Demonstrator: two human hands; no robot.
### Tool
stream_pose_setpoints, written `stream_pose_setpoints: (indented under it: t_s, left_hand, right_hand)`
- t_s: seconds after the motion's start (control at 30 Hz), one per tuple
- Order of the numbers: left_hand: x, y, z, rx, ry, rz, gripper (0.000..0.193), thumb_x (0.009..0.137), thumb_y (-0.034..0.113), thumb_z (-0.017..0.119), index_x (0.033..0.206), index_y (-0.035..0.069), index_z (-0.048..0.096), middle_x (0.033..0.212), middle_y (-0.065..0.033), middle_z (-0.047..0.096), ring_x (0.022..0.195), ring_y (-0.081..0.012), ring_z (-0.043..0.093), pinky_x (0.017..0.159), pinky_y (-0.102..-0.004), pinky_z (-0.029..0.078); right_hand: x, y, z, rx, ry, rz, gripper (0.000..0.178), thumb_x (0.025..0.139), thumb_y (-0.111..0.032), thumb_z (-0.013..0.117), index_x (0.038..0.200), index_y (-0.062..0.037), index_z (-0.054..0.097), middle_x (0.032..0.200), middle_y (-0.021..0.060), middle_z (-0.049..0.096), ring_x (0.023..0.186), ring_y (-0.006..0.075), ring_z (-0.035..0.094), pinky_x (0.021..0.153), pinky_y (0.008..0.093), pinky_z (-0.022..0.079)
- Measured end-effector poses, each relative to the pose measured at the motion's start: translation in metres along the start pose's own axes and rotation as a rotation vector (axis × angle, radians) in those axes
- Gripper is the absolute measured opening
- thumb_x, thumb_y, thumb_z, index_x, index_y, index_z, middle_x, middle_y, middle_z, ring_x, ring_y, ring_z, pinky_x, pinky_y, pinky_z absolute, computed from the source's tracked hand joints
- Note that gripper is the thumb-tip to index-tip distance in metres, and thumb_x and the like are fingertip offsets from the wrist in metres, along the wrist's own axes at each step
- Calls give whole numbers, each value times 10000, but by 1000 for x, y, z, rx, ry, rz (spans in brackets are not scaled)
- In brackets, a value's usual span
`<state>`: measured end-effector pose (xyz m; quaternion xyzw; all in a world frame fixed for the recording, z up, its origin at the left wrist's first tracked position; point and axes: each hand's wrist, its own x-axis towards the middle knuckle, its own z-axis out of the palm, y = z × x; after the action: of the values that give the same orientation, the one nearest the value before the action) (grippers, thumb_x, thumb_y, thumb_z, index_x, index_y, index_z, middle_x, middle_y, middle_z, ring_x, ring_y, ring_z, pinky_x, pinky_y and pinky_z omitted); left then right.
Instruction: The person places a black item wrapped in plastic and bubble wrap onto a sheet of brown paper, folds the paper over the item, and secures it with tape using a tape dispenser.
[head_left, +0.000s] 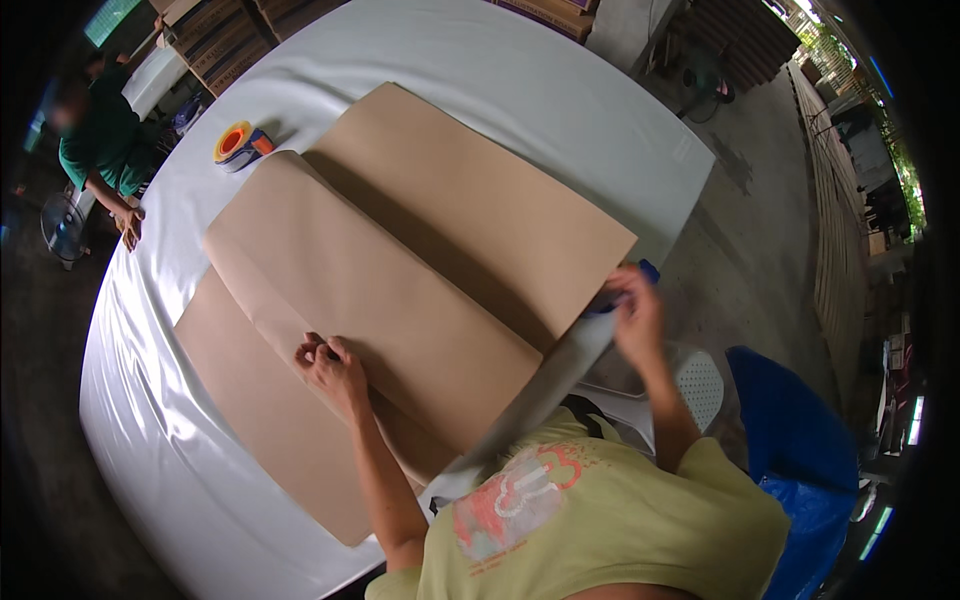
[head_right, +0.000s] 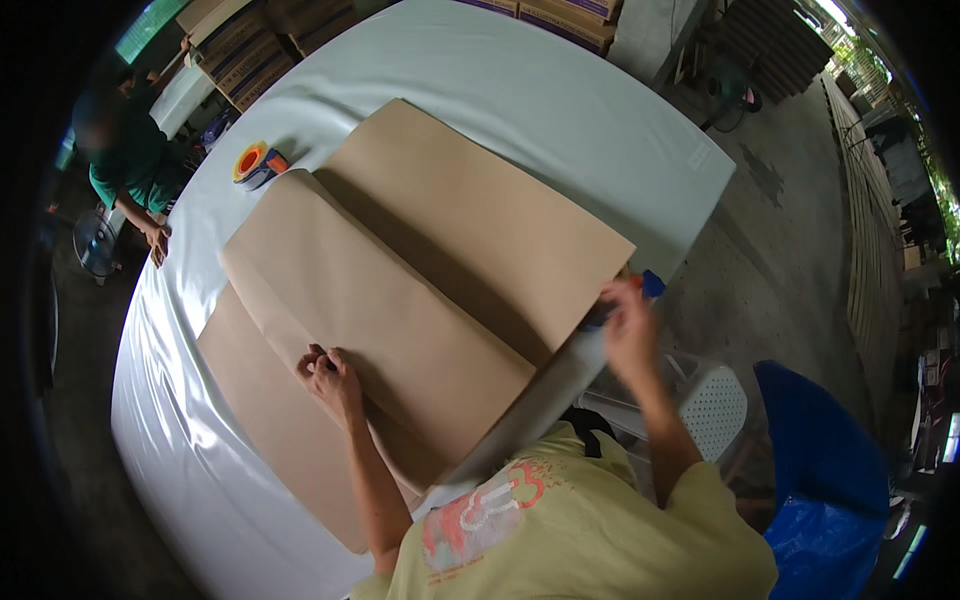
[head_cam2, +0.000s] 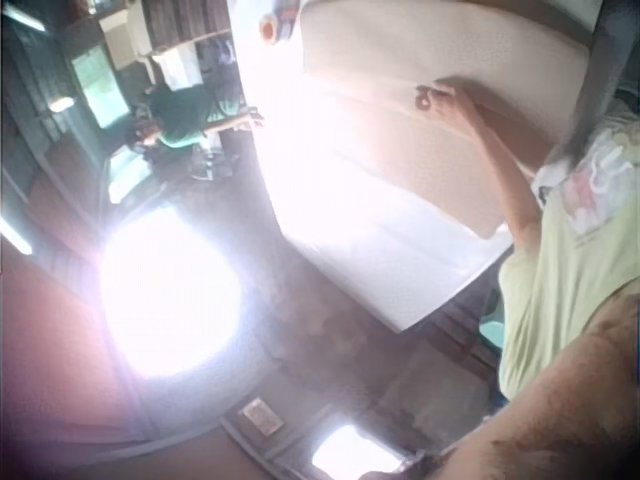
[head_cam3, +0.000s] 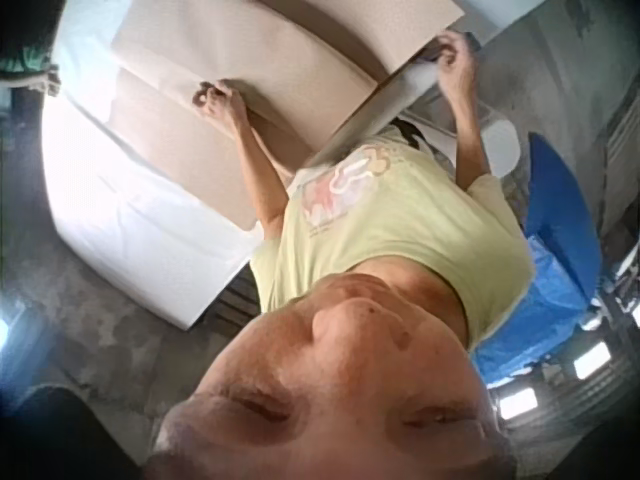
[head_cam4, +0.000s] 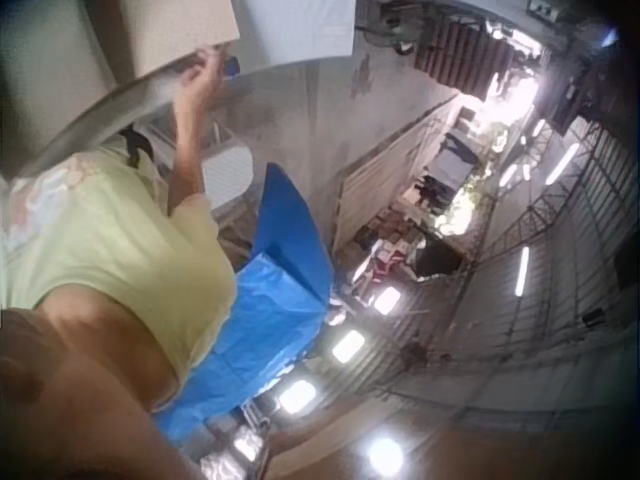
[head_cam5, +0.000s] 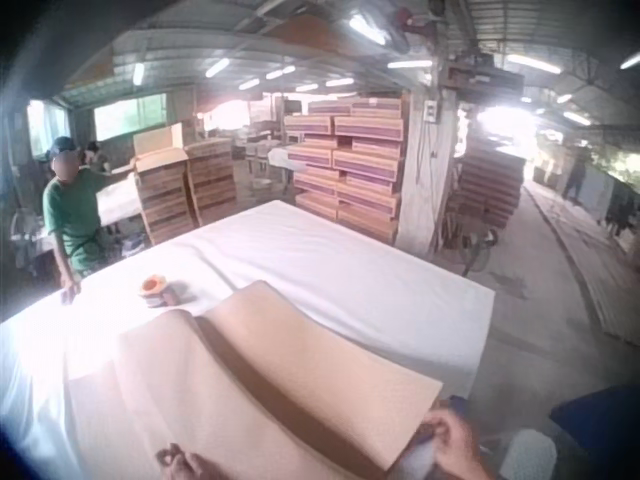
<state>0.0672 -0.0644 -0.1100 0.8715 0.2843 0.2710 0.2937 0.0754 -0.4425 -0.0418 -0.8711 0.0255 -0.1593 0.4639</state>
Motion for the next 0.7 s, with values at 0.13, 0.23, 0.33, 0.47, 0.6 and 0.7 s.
stream_pose_setpoints:
  t_s: [0.13,0.23,0.33,0.47,0.6,0.7]
  left_hand:
    - [5,0,1,25,-52,30,238,832,103,510,703,-86,575,1047,-198,449,1081,-305,493,860,-379,422]
    - [7,13,-1,183,-144,0,268,837,194,521,776,-48,618,1098,-168,447,1017,-316,519,848,-385,435]
    - [8,-5,-1,224,-122,28,282,832,237,536,798,-32,613,1095,-174,454,966,-319,527,815,-392,449]
    - [17,-8,-7,404,-112,106,302,819,211,547,1065,35,543,1231,-206,408,1133,-345,441,940,-382,392]
    - [22,-2,-7,1,-299,39,371,821,161,527,1191,177,511,1372,-168,353,1275,-348,305,1034,-430,279]
    - [32,-18,-16,180,-402,60,379,824,188,539,1202,215,522,1359,-44,408,1278,-328,309,1009,-522,259]
  right_hand:
    - [32,16,-82,-477,-336,27,203,704,91,452,834,-33,548,802,115,607,799,267,616,626,305,454]
    - [21,20,-77,-338,-543,202,91,692,-22,569,756,-28,505,618,115,583,629,234,620,566,332,464]
    - [-10,46,-36,75,-273,552,247,743,-190,659,820,-50,469,734,83,560,657,188,601,546,310,459]
    - [-21,80,30,404,212,792,679,715,-476,683,1133,-21,400,992,107,489,840,221,491,699,340,445]
    - [12,86,63,-83,470,961,853,719,-447,656,1272,89,289,1210,279,347,1153,416,358,923,494,386]
    - [37,47,59,144,460,1061,518,838,-242,552,1199,90,385,1195,280,397,1107,371,465,822,440,500]
